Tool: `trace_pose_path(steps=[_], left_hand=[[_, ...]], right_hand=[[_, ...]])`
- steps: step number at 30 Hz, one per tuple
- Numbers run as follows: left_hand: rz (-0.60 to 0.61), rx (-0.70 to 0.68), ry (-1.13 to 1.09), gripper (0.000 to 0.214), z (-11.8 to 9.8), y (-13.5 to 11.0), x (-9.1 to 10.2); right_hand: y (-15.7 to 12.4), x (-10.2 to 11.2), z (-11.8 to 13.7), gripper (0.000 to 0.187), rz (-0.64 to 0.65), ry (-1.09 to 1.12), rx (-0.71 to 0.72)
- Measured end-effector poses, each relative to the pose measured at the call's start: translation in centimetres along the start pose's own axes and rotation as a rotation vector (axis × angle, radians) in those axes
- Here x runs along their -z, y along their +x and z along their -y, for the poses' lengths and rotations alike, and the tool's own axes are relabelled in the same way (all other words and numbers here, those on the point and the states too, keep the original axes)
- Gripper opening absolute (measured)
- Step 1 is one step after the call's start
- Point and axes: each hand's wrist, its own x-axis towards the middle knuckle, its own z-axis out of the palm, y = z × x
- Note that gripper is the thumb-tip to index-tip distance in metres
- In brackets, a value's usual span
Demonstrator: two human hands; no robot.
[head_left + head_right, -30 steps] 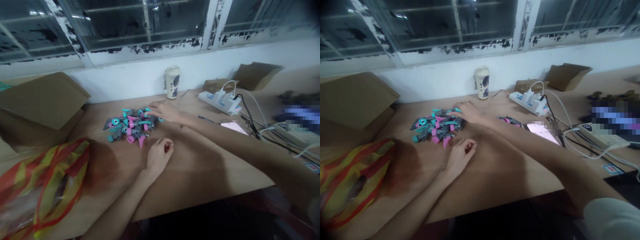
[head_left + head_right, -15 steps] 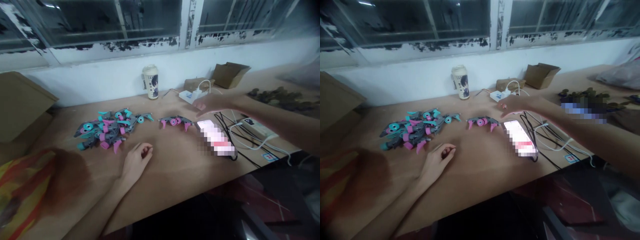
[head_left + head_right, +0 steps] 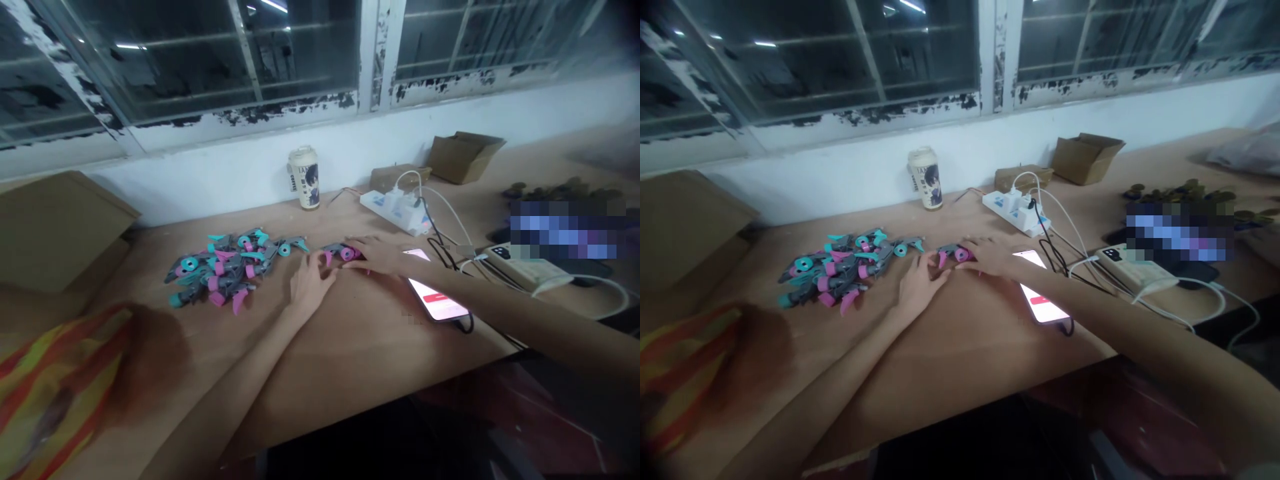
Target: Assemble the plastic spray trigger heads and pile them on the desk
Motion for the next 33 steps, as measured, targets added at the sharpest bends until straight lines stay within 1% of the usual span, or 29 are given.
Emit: trace_pose_path(steps=[4,6,8,10,12,13,17,20,22,26,29,31,33], left_hand=[[-0.045,-0.056,0.012,0.026,-0.5,1.4,-0.7],[-0.071,-0.058,-0.017,0.026,-0.4,1.7,-0.7],[-0.110,-0.046,-0.055,0.027,-0.1,1.8,-0.6],[-0.146,-0.032,-0.107,0.027,0.3,1.5,-0.4],[-0.166,-0.021,-0.170,0.027,0.9,0.9,-0.1],[-0.170,-0.016,-0.205,0.028,1.1,0.5,0.1],[-0.153,0.013,-0.331,0.032,2.3,-2.0,1.5],[-0.147,0.025,-0.459,0.032,3.1,-4.1,2.8],[-0.144,0.025,-0.501,0.030,3.5,-5.1,3.5],[-0.090,0.011,-0.460,0.030,4.2,-5.7,4.2],[-0.061,-0.070,-0.345,0.027,4.6,-5.4,4.3],[-0.115,-0.140,-0.221,0.024,4.6,-5.2,4.4],[-0.229,-0.180,-0.120,0.024,4.4,-5.3,4.7]], right_hand=[[-0.1,0.2,-0.2,0.063,-0.011,-0.027,-0.011],[-0.2,0.5,-0.6,0.062,-0.015,-0.041,-0.016],[-0.3,0.9,-0.7,0.066,-0.024,-0.056,-0.030],[-0.6,1.3,-0.3,0.073,-0.061,-0.083,-0.019],[-1.1,1.7,1.1,0.076,-0.131,-0.108,0.036],[-1.3,1.9,2.1,0.075,-0.169,-0.111,0.076],[-2.1,2.0,6.8,0.054,-0.319,-0.019,0.156],[-2.2,1.6,9.7,0.041,-0.421,0.067,0.145],[-2.2,1.3,10.9,0.035,-0.453,0.110,0.138],[-2.1,0.4,11.9,0.033,-0.450,0.183,0.122],[-2.2,-0.3,12.1,0.031,-0.446,0.197,0.123],[-2.3,-0.6,12.1,0.029,-0.452,0.189,0.138],[-2.3,-0.9,12.1,0.028,-0.471,0.180,0.135]])
